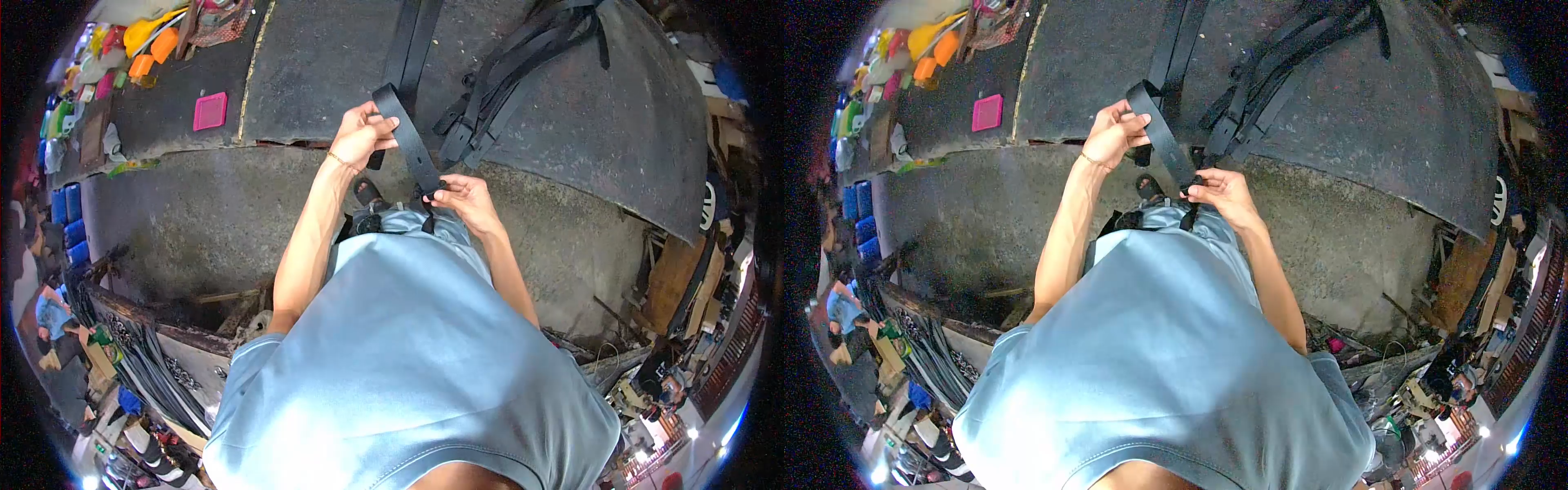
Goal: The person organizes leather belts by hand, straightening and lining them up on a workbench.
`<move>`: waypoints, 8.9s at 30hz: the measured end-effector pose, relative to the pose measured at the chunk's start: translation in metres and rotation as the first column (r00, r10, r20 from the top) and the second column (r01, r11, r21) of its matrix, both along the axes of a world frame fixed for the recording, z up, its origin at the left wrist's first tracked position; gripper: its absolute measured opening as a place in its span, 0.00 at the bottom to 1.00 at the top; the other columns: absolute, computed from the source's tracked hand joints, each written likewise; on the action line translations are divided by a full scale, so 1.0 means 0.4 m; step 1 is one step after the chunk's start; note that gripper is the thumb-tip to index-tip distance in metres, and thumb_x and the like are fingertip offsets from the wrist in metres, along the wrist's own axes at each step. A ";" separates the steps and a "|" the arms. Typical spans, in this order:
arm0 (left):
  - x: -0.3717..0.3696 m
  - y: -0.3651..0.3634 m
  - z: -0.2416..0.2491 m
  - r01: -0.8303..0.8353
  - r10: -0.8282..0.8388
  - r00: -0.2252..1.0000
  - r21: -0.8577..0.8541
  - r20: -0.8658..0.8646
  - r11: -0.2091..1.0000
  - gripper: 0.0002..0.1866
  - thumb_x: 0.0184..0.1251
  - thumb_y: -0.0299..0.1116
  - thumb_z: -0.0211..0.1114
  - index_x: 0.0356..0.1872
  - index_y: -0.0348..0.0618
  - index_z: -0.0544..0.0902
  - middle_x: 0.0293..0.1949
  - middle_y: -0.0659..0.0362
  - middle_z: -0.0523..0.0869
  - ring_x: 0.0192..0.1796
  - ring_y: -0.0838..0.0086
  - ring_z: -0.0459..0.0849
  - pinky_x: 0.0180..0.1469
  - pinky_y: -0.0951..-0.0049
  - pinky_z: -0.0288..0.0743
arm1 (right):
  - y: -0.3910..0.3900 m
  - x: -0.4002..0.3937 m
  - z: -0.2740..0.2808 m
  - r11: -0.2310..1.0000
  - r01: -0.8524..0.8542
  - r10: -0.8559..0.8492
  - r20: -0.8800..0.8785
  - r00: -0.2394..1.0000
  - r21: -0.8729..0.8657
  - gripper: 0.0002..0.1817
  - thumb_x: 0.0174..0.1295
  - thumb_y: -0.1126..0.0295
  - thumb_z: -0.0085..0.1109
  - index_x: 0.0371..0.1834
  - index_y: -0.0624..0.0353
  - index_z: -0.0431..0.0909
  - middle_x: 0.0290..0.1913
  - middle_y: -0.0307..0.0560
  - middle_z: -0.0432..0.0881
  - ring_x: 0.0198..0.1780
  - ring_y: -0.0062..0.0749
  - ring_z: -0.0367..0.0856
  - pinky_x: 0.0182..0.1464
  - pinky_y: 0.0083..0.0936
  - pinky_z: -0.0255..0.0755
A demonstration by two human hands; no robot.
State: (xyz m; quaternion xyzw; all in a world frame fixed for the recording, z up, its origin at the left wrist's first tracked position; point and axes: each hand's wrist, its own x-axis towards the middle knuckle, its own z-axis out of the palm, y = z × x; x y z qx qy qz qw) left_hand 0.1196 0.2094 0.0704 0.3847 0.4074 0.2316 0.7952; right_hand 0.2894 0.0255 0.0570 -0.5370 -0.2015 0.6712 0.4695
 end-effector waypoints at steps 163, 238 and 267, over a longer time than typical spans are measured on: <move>-0.100 -0.116 -0.264 0.340 -0.229 0.853 0.166 -0.470 0.925 0.12 0.63 0.38 0.66 0.28 0.38 0.80 0.23 0.61 0.79 0.24 0.78 0.74 0.27 0.75 0.67 | -0.124 -0.015 -0.219 0.970 0.244 -0.199 -0.608 0.769 -0.008 0.19 0.64 0.69 0.45 0.55 0.69 0.71 0.46 0.48 0.77 0.44 0.30 0.76 0.45 0.24 0.72; 0.026 -0.073 -0.240 0.438 -0.477 0.855 -0.209 -0.203 0.874 0.17 0.62 0.33 0.67 0.17 0.43 0.72 0.15 0.63 0.70 0.17 0.80 0.66 0.16 0.76 0.58 | -0.006 -0.240 -0.186 0.738 0.674 -0.659 0.189 0.728 -0.022 0.14 0.52 0.80 0.67 0.39 0.63 0.73 0.29 0.43 0.81 0.30 0.25 0.82 0.29 0.17 0.73; -0.086 -0.118 -0.240 0.257 -0.255 0.790 -0.077 -0.557 0.963 0.11 0.61 0.37 0.67 0.26 0.42 0.79 0.16 0.65 0.73 0.14 0.81 0.66 0.15 0.77 0.55 | -0.041 -0.135 -0.307 0.969 -0.240 0.243 0.365 0.898 -0.056 0.25 0.59 0.59 0.65 0.55 0.63 0.73 0.47 0.49 0.81 0.49 0.34 0.80 0.50 0.29 0.74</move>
